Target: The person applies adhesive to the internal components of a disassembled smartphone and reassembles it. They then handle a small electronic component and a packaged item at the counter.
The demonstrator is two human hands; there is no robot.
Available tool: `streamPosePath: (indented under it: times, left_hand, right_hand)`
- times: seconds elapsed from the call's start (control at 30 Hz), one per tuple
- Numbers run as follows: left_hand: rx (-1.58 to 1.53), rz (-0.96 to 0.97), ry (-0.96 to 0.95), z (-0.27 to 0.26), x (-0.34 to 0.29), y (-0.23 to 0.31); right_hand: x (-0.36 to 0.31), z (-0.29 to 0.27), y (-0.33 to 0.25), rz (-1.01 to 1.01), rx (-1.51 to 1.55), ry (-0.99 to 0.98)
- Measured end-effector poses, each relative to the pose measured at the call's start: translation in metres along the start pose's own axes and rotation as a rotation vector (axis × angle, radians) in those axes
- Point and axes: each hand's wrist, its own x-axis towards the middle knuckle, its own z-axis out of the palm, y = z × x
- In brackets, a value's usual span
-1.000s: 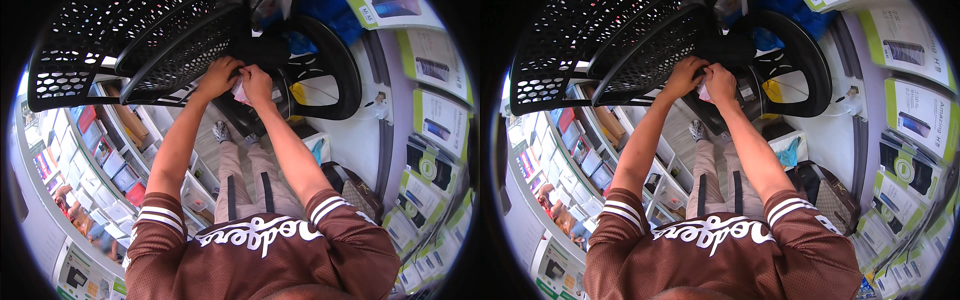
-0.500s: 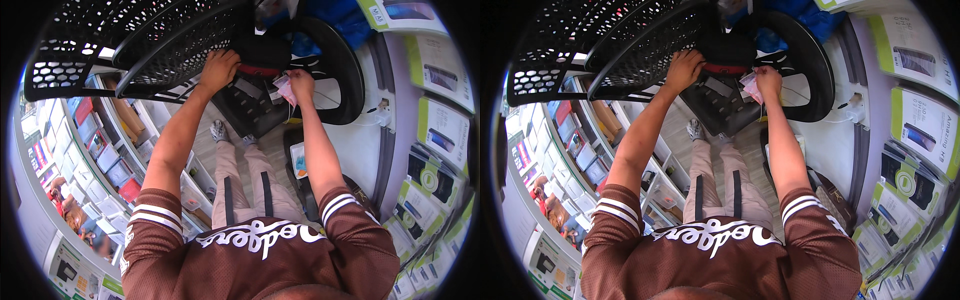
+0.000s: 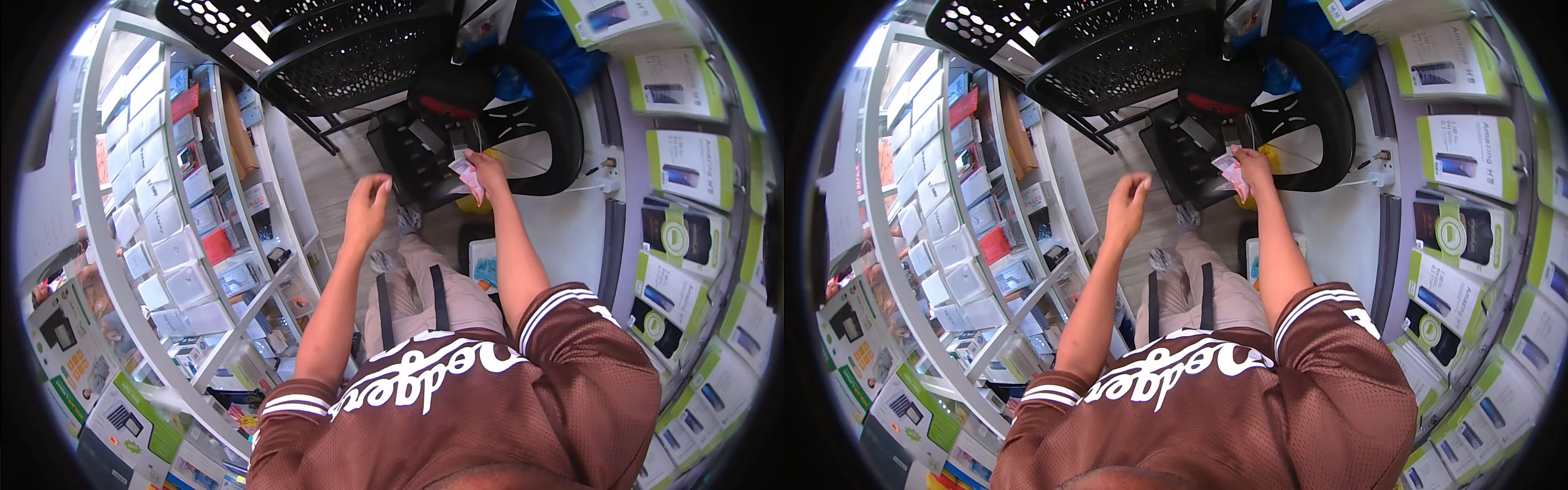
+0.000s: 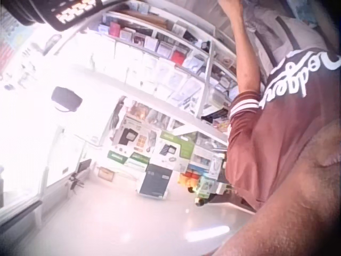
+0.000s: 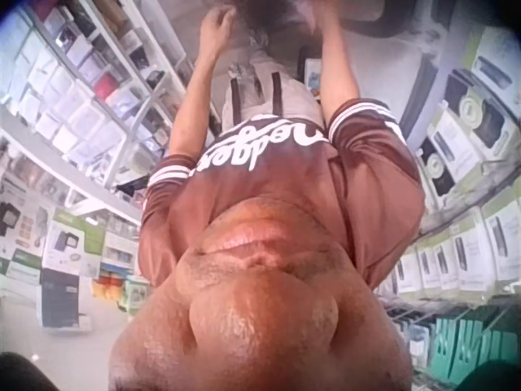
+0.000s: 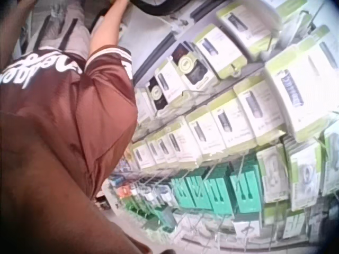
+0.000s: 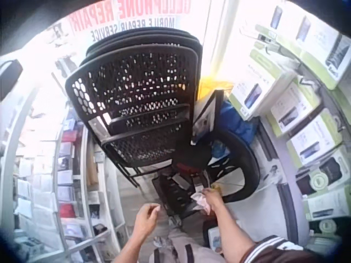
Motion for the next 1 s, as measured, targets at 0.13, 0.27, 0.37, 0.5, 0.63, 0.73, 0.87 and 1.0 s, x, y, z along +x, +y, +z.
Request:
streamPosePath:
  times: [0.13, 0.27, 0.37, 0.5, 0.63, 0.73, 0.87, 1.0]
  left_hand:
    - [-0.070, -0.185, 0.048, -0.029, -0.103, -0.037]
    - [-0.413, -0.220, 0.106, -0.055, -0.187, -0.017]
    - [-0.426, 0.009, 0.396, -0.073, -0.248, 0.039]
    - [-0.270, 0.141, 0.843, -0.103, -0.331, 0.078]
    - [-0.387, 0.101, 1.304, -0.100, -0.410, 0.090]
    - [-0.543, 0.111, 1.296, -0.089, -0.455, 0.093]
    - [-0.774, 0.394, 1.800, -0.047, -0.551, 0.073]
    - [-0.695, 0.332, 2.227, -0.006, -0.653, 0.068]
  right_hand:
    - [-0.042, 0.025, -0.042, -0.099, -0.197, -0.113]
    - [-0.152, 0.124, -0.042, -0.414, -0.461, -0.412]
    - [-0.283, 0.188, -0.057, -0.447, -0.397, -0.746]
    - [-0.405, 0.237, -0.057, -0.289, -0.249, -1.070]
    - [-0.489, 0.272, -0.011, -0.449, -0.409, -1.397]
    - [-0.545, 0.277, 0.021, -0.514, -0.453, -1.605]
    - [-0.640, 0.232, 0.079, -0.060, -0.512, -2.029]
    - [-0.711, 0.188, 0.141, 0.147, -0.603, -2.415]
